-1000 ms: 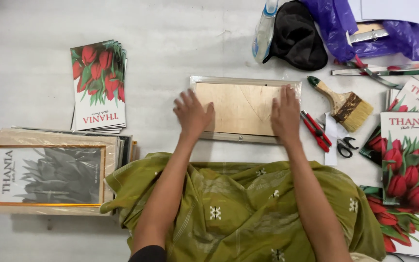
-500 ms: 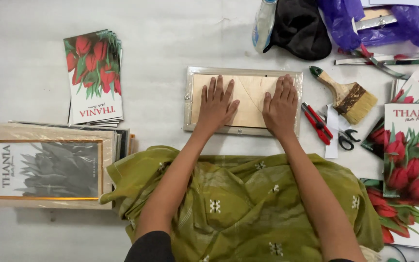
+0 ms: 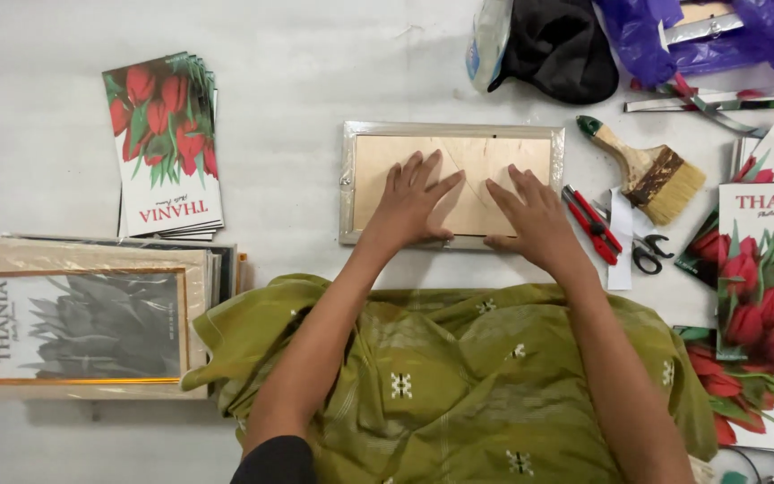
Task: The person applies glue to the back of a picture frame using a brush, then places a wooden backing board into the frame and presses it down. They wipe the surface with a cloth and set the completed frame aside.
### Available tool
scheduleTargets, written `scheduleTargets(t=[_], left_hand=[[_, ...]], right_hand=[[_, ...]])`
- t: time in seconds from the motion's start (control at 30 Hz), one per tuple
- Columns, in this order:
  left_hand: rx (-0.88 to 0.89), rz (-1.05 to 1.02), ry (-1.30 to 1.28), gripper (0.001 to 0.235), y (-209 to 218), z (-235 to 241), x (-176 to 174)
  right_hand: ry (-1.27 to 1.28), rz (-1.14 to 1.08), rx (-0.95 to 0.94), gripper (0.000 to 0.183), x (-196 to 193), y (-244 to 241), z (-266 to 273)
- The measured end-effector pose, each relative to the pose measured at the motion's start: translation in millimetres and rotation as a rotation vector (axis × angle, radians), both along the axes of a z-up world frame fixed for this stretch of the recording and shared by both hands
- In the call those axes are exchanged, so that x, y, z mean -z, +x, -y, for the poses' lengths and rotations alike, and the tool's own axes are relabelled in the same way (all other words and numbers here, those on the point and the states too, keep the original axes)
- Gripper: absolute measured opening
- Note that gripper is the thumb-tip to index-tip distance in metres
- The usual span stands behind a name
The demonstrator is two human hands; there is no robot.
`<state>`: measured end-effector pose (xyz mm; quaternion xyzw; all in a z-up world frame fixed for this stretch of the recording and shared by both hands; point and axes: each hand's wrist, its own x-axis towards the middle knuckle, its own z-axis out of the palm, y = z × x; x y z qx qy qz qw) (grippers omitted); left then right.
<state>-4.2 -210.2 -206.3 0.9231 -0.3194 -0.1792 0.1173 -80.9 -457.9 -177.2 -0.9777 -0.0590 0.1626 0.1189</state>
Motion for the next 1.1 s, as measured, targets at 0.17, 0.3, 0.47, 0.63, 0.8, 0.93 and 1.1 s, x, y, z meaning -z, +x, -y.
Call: scheduleTargets(t=[0.17,0.3,0.47,0.63,0.8,0.93,1.1], left_hand=[[0.048,0.080,-0.052,0.101,-9.9,2.7,-1.1],[-0.026,0.107,-0.091,0.102,-15.0,6.8,-3.4],[-0.075,0.056,-0.076,0.093,-18.7,19.3,-9.6],[-0.072,0.002,-0.033,0.093,-19.7,18.5,-14.0],[-0.063,0.004,-0.037,0.096,-17.1,16.7,-12.6],[-0.039,-0.024,-0.076,0.097,-17.7,19.4,0.9],[0.026,0.066,-0.126,0.084,-30.0,23.7,-14.1]], right_hand=[[0.080,0.104,-0.015,0.081,12.1,-5.7,6.2],[0.135,0.088,-0.040,0.078,-4.7,-6.5,-3.4],[0.097,0.357,0.063,0.031,31.4,7.1,-3.2],[0.126,0.505,0.197,0.045,33.5,32.2,-25.2],[0.050,0.508,0.179,0.057,35.2,34.4,-34.3],[0.080,0.424,0.169,0.062,47.3,36.3,-11.5],[0.123,0.211,0.041,0.064,-7.6,-7.6,11.5]])
